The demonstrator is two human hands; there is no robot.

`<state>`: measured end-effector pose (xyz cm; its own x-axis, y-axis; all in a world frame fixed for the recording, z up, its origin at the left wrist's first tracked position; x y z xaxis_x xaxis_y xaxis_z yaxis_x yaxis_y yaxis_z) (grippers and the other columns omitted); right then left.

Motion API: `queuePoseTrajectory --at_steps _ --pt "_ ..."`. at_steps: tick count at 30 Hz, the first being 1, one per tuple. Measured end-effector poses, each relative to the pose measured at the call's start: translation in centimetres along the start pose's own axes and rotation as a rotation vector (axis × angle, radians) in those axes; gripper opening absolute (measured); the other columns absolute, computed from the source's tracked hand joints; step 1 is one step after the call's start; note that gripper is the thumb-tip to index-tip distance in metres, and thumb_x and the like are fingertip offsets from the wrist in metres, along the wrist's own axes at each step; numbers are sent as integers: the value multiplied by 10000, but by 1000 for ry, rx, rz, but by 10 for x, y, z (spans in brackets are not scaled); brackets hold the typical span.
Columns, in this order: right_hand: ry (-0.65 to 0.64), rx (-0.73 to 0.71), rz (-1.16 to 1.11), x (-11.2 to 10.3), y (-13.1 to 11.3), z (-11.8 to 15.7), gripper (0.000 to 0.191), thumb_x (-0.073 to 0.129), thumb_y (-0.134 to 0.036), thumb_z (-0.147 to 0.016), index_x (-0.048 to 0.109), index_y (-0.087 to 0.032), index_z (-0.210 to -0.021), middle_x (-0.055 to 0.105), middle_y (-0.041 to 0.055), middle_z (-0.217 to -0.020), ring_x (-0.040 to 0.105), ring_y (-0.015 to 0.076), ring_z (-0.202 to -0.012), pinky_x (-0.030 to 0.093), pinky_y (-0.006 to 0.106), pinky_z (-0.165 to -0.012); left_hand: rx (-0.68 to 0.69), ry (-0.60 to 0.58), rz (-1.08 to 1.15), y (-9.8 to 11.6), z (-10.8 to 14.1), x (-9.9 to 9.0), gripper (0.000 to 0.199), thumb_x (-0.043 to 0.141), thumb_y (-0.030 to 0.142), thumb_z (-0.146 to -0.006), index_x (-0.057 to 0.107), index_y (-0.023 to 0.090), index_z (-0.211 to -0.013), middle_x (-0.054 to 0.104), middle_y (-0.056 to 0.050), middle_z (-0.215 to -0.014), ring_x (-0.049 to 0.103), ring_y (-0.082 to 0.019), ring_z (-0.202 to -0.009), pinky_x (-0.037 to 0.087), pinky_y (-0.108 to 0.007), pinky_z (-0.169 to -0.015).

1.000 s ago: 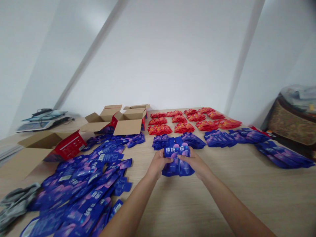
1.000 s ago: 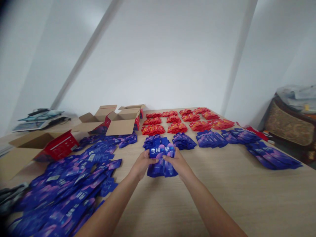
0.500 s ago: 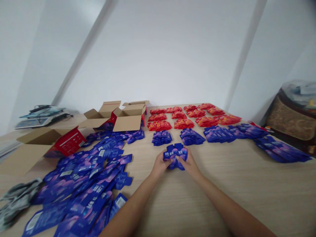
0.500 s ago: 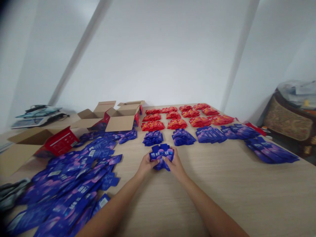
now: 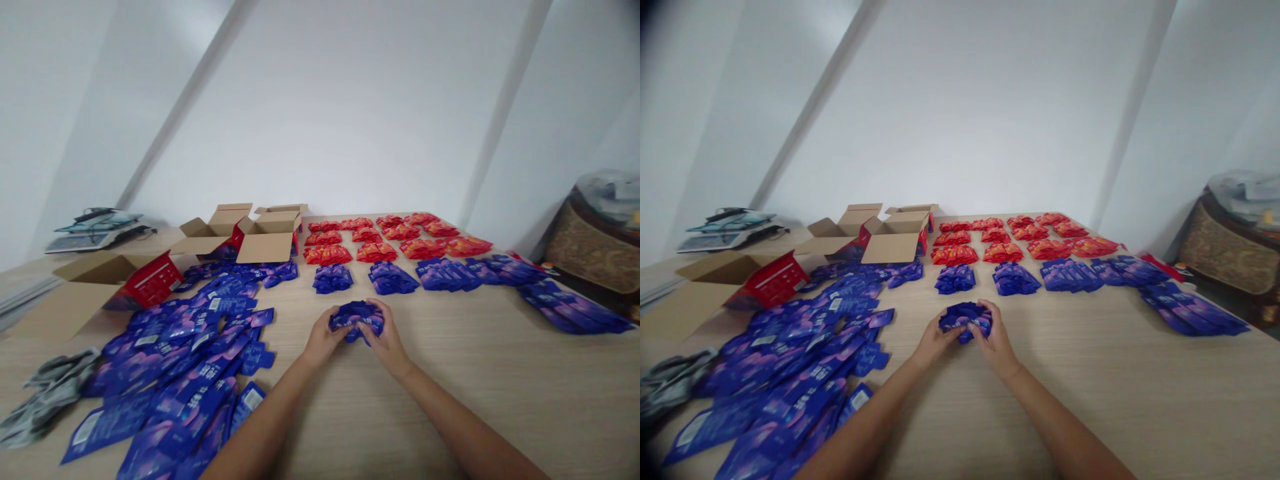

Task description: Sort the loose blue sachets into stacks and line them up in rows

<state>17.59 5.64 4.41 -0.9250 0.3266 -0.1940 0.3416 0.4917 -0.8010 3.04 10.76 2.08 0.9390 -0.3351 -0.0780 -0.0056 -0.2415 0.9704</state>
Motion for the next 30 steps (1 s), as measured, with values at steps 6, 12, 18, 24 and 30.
queuePoseTrajectory --at_steps 6,12,18,24,30 --pt "-9 71 21 -1 15 -3 827 668 -362 -738 203 -213 -1405 408 133 -1334 422 276 -1243 342 468 -1053 3 -16 134 -2 -5 8 689 819 342 -587 529 161 -1185 649 -85 -1117 607 -240 -1010 456 -355 -912" --pt "-226 100 3 30 45 10 965 694 -382 -712 74 -235 -1437 242 135 -1469 283 269 -1357 267 465 -1109 -66 -9 208 -31 3 5 825 856 293 -512 482 175 -1239 616 -94 -1192 566 -274 -1098 424 -380 -962" --pt "-164 142 7 27 45 11 888 663 -409 -741 116 -237 -1418 297 127 -1427 281 265 -1352 239 482 -1118 -56 -36 283 -31 9 14 862 830 310 -572 396 194 -1308 576 -100 -1241 544 -264 -1133 408 -385 -985" --pt "-84 173 70 10 42 10 715 692 -439 -716 277 -226 -1259 498 100 -1149 533 243 -1082 409 446 -986 57 -6 141 -13 9 13 701 773 354 -663 457 192 -1268 589 -89 -1200 549 -252 -1114 398 -372 -993" --pt "-215 177 32 28 50 10 803 689 -454 -711 207 -187 -1296 479 130 -1198 517 254 -1131 387 451 -1012 -12 -139 136 -23 11 14 794 784 207 -601 416 183 -1304 580 -91 -1202 560 -250 -1071 440 -365 -925"
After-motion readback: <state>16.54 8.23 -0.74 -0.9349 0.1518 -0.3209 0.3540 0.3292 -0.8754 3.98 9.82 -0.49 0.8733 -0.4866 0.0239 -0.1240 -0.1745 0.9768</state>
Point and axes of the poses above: each hand's wrist, its own z-axis away from the middle knuckle, its own x-axis out of the palm, y = z × x, the point moved 10 cm from there along -z, towards the middle knuckle
